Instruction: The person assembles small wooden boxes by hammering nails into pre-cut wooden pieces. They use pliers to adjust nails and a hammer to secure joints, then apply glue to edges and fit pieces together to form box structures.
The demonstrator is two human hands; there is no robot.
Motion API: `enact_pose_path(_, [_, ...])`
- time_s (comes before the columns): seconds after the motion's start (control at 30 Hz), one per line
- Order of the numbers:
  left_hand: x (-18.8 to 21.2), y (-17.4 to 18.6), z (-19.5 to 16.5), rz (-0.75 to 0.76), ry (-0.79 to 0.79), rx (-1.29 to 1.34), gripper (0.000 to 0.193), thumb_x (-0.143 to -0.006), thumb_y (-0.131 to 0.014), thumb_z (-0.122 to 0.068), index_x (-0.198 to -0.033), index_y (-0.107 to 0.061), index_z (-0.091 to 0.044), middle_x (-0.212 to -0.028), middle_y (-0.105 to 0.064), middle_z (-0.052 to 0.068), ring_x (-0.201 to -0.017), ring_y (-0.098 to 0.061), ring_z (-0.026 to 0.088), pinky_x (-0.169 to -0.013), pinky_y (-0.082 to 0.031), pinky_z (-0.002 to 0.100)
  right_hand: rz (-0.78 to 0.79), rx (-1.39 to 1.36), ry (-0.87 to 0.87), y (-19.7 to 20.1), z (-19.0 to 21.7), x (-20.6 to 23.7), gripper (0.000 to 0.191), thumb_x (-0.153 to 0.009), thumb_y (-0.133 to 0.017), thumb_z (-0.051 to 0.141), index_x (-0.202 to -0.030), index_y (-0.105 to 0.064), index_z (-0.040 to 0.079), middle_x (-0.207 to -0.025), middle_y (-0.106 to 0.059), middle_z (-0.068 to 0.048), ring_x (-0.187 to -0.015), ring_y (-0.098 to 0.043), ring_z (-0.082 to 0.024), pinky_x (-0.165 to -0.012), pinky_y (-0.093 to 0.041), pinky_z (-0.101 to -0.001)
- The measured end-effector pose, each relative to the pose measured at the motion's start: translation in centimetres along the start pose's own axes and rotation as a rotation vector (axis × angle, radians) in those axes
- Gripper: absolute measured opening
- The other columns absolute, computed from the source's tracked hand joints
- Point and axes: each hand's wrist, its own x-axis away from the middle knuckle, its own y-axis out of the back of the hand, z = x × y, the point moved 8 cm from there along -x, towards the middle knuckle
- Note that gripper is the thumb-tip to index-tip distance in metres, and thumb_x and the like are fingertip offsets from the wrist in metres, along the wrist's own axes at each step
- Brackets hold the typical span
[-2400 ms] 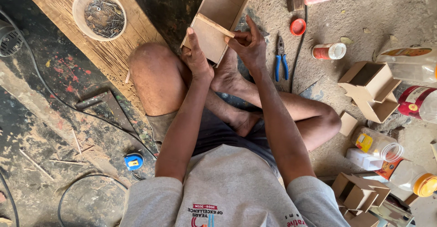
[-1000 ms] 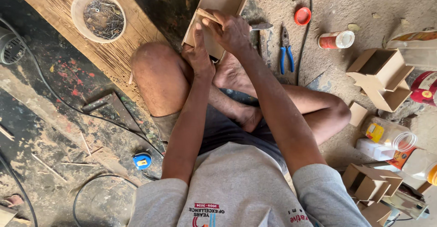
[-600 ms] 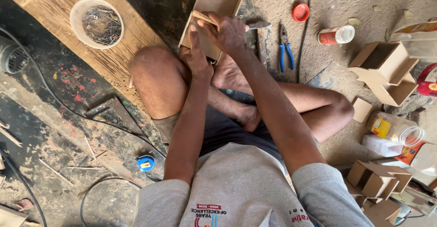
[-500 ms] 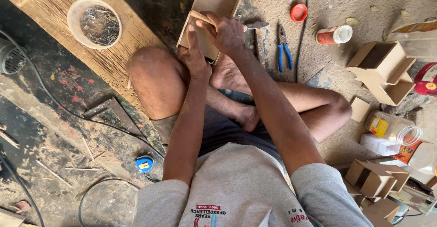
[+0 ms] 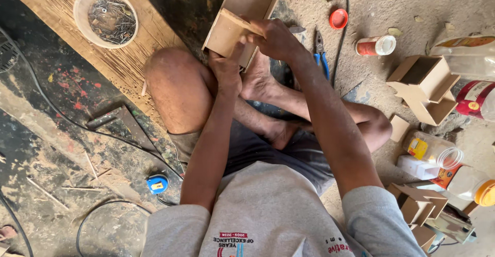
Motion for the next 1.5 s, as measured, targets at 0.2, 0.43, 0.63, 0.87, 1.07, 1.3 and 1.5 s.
enact_pose_path(0.2, [0.1, 0.0, 0.9, -0.011, 0.076, 0.094, 0.049, -0.085, -0.086, -0.007, -0.128, -0.064, -0.002, -0.121, -0.071, 0.010, -0.108, -0.068, 0.019, -0.096, -0.058, 0.034, -0.019, -0.026, -0.058, -0.2, -0.4, -0.1, 0.049, -0.096, -0.073, 0.020, -0.142, -0.061, 0.007, -0.106, -0.073, -0.021, -0.096, -0.073, -0.033, -0.087, -0.055, -0.0461])
enact_pose_path(0.43, [0.0, 0.1, 0.5, 0.008, 0.077, 0.124, 0.046, -0.088, -0.084, -0.012, -0.128, -0.064, -0.003, -0.122, -0.071, 0.010, -0.109, -0.068, 0.019, -0.096, -0.058, 0.034, -0.051, 0.029, 0.006, 0.0, 0.6, -0.4, 0.048, -0.095, -0.075, 0.019, -0.139, -0.063, 0.004, -0.110, -0.073, -0.022, -0.099, -0.073, -0.034, -0.091, -0.055, -0.0467])
enact_pose_path(0.63, [-0.1, -0.2, 0.1, 0.007, 0.083, 0.147, 0.044, -0.090, -0.082, -0.016, -0.128, -0.065, -0.003, -0.122, -0.071, 0.009, -0.109, -0.068, 0.018, -0.096, -0.058, 0.034, 0.006, 0.036, -0.117, -0.1, 0.2, -0.3, 0.042, -0.098, -0.074, 0.024, -0.133, -0.066, 0.004, -0.111, -0.074, -0.021, -0.103, -0.073, -0.035, -0.092, -0.055, -0.0482])
enact_pose_path(0.87, [-0.2, -0.2, -0.2, 0.000, 0.057, 0.189, 0.042, -0.093, -0.080, -0.021, -0.129, -0.065, -0.003, -0.123, -0.071, 0.009, -0.109, -0.068, 0.018, -0.095, -0.058, 0.034, -0.039, 0.066, -0.050, -0.2, 0.2, -0.6, 0.048, -0.100, -0.074, 0.028, -0.138, -0.062, 0.001, -0.116, -0.072, -0.025, -0.106, -0.070, -0.038, -0.093, -0.052, -0.0514])
enact_pose_path(1.07, [-0.6, 1.7, 0.1, -0.102, 0.149, 0.211, 0.066, -0.097, -0.063, -0.058, -0.131, -0.064, -0.002, -0.115, -0.070, 0.012, -0.095, -0.064, 0.019, -0.071, -0.051, 0.029, -0.006, -0.016, -0.078, -0.4, 0.5, -0.5, 0.049, -0.099, -0.069, 0.027, -0.144, -0.060, 0.009, -0.113, -0.074, -0.024, -0.099, -0.074, -0.033, -0.095, -0.055, -0.0491])
enact_pose_path(1.3, [-1.4, 2.0, -1.1, -0.355, 0.182, -0.075, 0.080, -0.075, -0.082, -0.057, -0.112, -0.060, 0.011, -0.111, -0.070, 0.021, -0.096, -0.074, 0.028, -0.080, -0.068, 0.038, -0.064, 0.009, 0.017, -0.4, 1.0, -0.7, 0.045, -0.100, -0.071, 0.026, -0.140, -0.063, 0.007, -0.104, -0.075, -0.023, -0.085, -0.075, -0.031, -0.085, -0.057, -0.0492])
enact_pose_path(1.5, [-1.0, 2.1, -1.1, -0.341, 0.181, -0.009, 0.084, -0.079, -0.079, -0.060, -0.114, -0.060, 0.015, -0.114, -0.069, 0.024, -0.098, -0.073, 0.030, -0.081, -0.066, 0.041, -0.024, -0.021, -0.036, -1.1, 0.2, -0.7, 0.048, -0.099, -0.069, 0.025, -0.145, -0.062, 0.011, -0.093, -0.074, -0.024, -0.076, -0.074, -0.030, -0.082, -0.059, -0.0467])
